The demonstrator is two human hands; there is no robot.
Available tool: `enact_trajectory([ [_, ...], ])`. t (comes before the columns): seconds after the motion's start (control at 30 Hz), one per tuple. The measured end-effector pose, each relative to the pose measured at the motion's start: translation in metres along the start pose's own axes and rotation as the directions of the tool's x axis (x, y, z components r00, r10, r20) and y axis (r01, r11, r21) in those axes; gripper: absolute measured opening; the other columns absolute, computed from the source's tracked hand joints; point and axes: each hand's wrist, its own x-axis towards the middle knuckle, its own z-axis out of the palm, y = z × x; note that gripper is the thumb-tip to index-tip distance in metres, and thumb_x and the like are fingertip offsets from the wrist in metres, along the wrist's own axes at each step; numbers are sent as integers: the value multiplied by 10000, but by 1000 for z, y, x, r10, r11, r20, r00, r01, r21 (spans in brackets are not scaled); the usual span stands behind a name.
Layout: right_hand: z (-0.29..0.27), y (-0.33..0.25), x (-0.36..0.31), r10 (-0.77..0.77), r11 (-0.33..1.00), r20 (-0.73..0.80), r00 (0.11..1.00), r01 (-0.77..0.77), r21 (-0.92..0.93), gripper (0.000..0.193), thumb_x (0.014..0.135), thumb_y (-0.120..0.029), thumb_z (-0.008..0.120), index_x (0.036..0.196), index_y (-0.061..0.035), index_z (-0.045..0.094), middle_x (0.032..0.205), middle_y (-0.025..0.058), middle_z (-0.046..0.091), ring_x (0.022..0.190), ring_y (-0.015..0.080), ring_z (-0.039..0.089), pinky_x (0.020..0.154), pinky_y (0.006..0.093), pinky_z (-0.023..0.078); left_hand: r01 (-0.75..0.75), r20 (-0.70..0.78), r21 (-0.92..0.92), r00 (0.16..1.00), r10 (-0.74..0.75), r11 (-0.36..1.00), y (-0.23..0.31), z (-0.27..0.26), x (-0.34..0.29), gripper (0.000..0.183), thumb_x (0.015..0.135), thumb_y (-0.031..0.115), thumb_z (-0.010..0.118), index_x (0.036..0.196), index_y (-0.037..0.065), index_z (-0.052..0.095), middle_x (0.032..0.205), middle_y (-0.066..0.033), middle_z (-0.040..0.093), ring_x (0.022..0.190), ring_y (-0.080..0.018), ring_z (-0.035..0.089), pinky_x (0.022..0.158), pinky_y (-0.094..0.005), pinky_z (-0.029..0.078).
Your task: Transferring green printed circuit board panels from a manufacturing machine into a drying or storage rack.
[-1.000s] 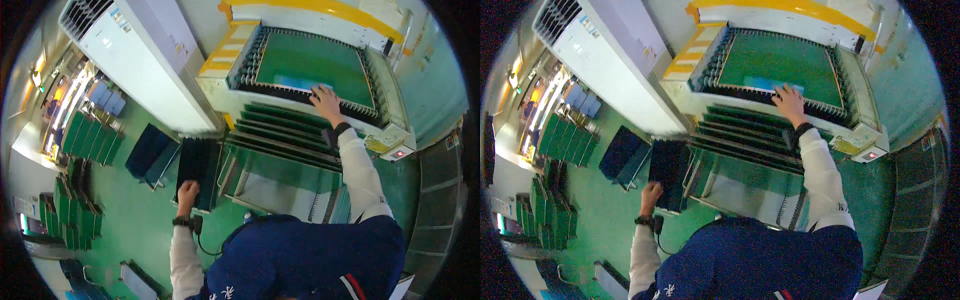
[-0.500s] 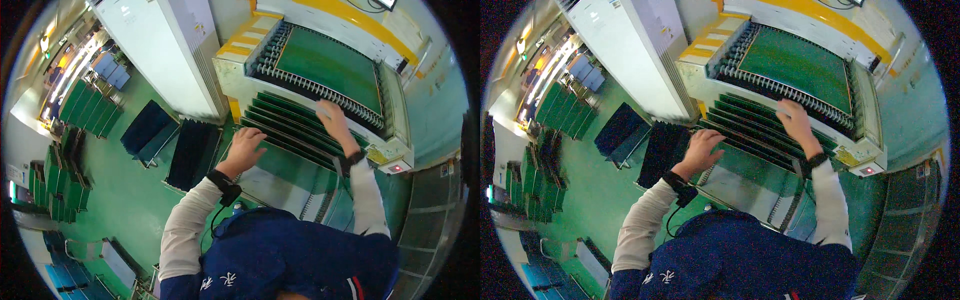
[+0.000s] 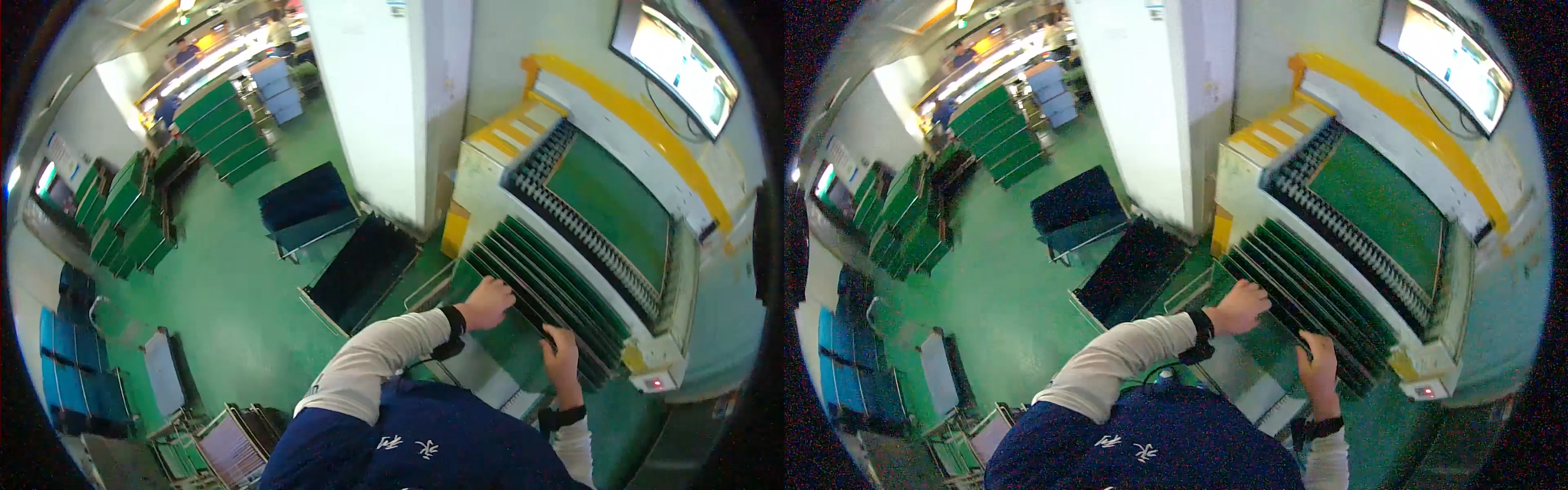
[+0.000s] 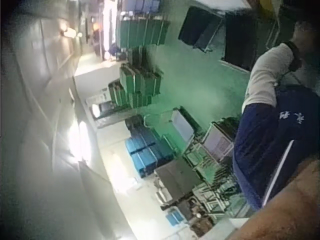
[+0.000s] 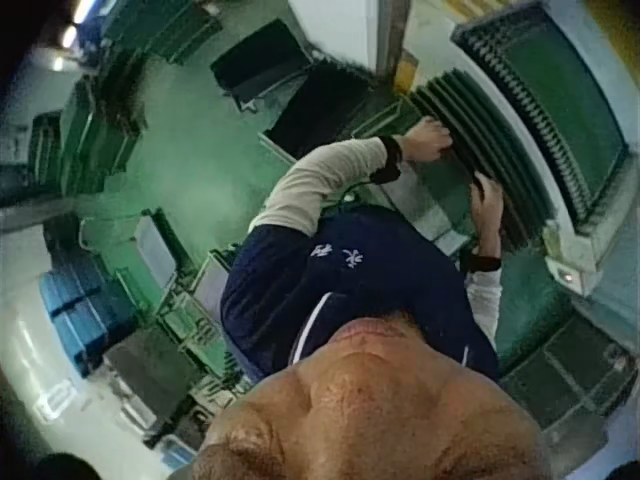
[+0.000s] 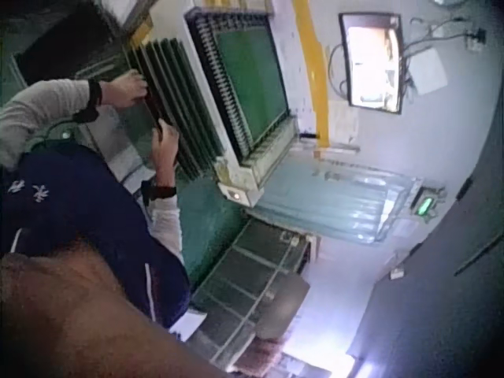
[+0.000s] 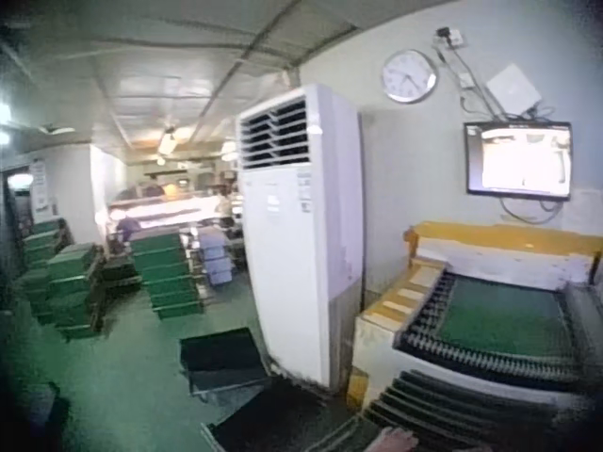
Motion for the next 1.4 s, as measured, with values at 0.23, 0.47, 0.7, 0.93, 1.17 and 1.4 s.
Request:
enact_trajectory([
  [0.23,24,-9,2,61,996,-14,998,-62,-57,238,767,-68,694,992,-11,640,943,143,668,891,314,634,791,396,497,4,-149,-37,989,-9,999,-1,8,-19,201,672,169,668,855,114,607,887,-50,539,960,-248,514,845,-396,367],
  [0.47,48,52,-3,413,872,373,831,-242,-426,353,768,-350,700,967,-59,691,884,170,691,845,363,657,754,437,505,-22,-214,-70,977,7,997,6,8,-29,138,703,173,676,816,139,606,873,-43,526,923,-224,501,842,-369,355],
  [0.7,57,49,3,440,820,308,843,-237,-521,348,777,-381,706,965,-89,715,897,165,695,868,357,660,765,446,506,0,-255,-94,967,-24,996,8,4,-35,135,699,151,672,814,120,608,875,-50,527,927,-225,497,849,-368,365],
  [0.93,53,20,-3,509,776,260,821,-307,-550,325,762,-362,716,956,-101,725,924,155,700,889,349,665,782,450,514,-38,-324,-93,946,6,995,10,5,-39,133,677,148,670,779,114,591,848,-54,517,900,-234,493,842,-369,363],
  [1.17,52,10,-3,520,776,282,806,-308,-549,322,744,-321,713,978,-100,725,937,159,696,900,346,660,779,448,518,-37,-280,-114,960,4,993,10,3,-48,128,702,135,661,799,100,587,859,-56,521,916,-245,486,861,-382,365],
  [1.4,59,38,-12,450,806,246,858,-273,-525,313,737,-302,717,957,-81,722,923,176,693,894,357,658,781,450,515,-80,-375,-110,927,33,991,10,6,-46,125,662,123,657,756,110,576,828,-54,510,875,-235,484,824,-367,362],
])
